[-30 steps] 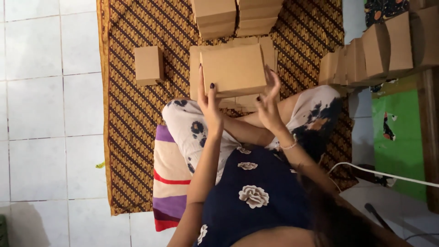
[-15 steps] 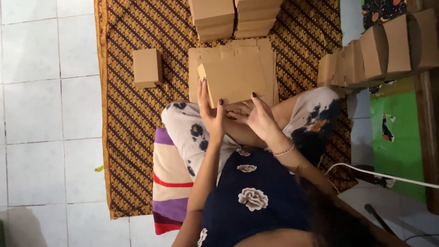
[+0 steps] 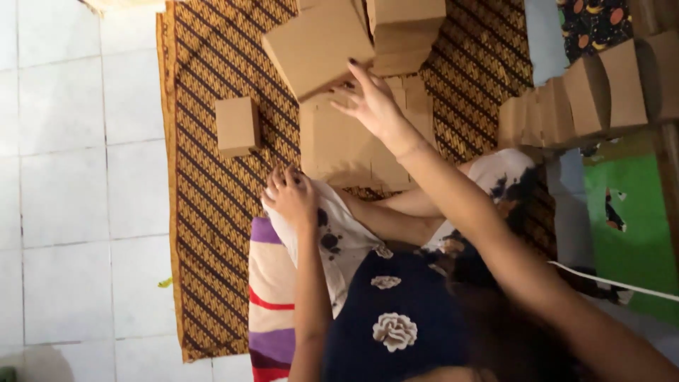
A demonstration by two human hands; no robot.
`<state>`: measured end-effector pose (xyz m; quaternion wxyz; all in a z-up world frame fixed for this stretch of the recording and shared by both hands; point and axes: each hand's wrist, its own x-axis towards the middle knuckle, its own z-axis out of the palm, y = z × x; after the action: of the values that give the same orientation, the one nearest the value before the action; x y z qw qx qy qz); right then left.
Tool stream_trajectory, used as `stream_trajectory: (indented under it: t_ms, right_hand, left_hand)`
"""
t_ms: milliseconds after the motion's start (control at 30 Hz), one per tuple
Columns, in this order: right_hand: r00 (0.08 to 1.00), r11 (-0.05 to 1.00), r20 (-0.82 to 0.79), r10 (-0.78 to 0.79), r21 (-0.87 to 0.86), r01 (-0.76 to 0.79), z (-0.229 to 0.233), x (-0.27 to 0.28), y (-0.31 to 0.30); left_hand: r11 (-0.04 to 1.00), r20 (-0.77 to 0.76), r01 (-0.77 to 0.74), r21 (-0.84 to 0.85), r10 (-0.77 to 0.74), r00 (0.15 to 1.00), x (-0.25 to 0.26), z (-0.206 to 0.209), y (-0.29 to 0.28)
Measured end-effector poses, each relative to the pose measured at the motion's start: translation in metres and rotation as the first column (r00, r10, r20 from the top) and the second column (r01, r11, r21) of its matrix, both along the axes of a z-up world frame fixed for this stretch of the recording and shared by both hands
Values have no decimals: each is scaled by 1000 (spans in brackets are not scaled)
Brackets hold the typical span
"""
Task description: Folding and assembling cardboard boxes from flat templates
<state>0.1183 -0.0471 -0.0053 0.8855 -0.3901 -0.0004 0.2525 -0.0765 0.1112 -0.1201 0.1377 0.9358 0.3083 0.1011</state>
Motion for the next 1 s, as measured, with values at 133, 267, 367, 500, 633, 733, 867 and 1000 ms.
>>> stream_trajectory:
  t_ms: [133, 267, 367, 500, 633, 733, 867, 1000]
  right_hand:
    - [964, 991, -232, -132, -19, 131, 7, 71, 53]
    - [939, 953, -194, -285, -163, 255, -14, 147, 98]
    - [906, 909, -192, -377, -266, 322, -36, 184, 110]
    - [844, 875, -237, -481, -187, 446, -84, 224, 117]
    - [803, 850, -303, -513, -314, 424, -68, 228, 116]
    - [765, 818, -326, -555, -380, 432, -65, 236, 117]
    - [757, 790, -324, -568, -472, 391, -41, 229, 118]
    - [777, 801, -318, -544, -472, 368, -39, 233, 119]
  left_hand:
    - [1000, 150, -3, 14, 1, 989, 10, -12, 0]
    - [1000, 109, 15, 23, -17, 994, 13, -18, 3]
    - [1000, 19, 4, 12, -4, 1000, 19, -34, 7]
    - [1000, 85, 18, 16, -19, 996, 27, -24, 4]
    - [998, -48, 15, -57, -18, 999, 34, -29, 7]
    - [999, -35, 14, -32, -15, 999, 34, -24, 5]
    - [999, -26, 4, -39, -5, 1000, 36, -13, 3]
    - [1000, -66, -3, -30, 1, 998, 38, -22, 4]
